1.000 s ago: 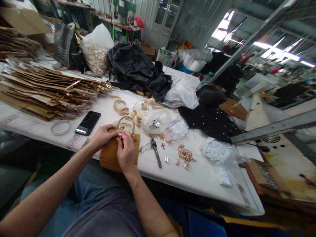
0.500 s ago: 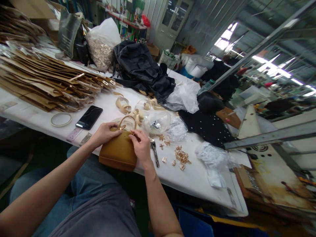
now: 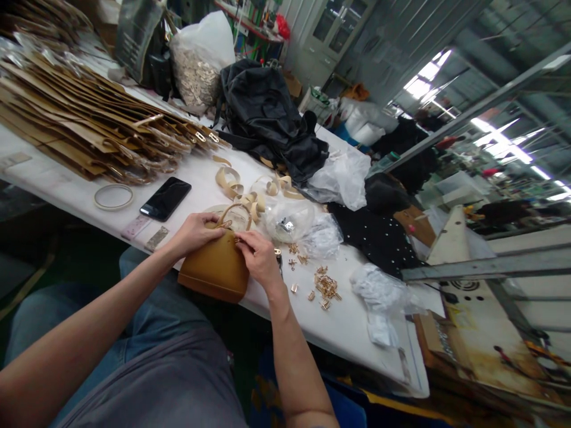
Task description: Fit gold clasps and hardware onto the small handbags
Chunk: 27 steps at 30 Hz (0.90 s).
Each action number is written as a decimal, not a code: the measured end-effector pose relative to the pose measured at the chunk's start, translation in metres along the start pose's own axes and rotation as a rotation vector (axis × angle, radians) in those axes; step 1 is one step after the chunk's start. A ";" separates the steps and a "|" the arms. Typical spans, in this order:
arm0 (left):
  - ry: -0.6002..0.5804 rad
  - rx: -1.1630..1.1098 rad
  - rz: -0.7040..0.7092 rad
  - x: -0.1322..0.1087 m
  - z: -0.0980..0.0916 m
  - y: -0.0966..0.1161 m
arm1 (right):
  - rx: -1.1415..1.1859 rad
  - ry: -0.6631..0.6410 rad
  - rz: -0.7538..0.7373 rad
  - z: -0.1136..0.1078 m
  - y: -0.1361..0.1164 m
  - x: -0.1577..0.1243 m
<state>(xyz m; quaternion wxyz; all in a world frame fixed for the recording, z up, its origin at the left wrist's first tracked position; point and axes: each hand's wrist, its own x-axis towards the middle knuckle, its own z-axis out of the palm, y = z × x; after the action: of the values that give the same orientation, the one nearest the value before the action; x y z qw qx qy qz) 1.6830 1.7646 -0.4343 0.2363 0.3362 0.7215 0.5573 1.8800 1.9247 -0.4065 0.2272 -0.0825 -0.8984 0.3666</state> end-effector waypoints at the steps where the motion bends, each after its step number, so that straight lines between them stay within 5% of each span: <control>1: 0.005 0.011 0.000 0.000 0.000 -0.001 | -0.013 -0.010 -0.009 0.001 -0.001 0.000; 9: 0.026 0.072 0.025 -0.002 -0.001 -0.001 | -0.023 0.032 0.131 0.014 -0.006 0.000; 27: 0.038 0.087 0.038 0.001 -0.001 -0.009 | -0.106 0.006 0.007 0.015 -0.011 0.007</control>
<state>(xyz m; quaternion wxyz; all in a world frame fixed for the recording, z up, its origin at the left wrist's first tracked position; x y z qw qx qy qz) 1.6795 1.7630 -0.4423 0.1969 0.3492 0.7430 0.5359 1.8674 1.9099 -0.4062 0.2239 -0.0985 -0.9157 0.3189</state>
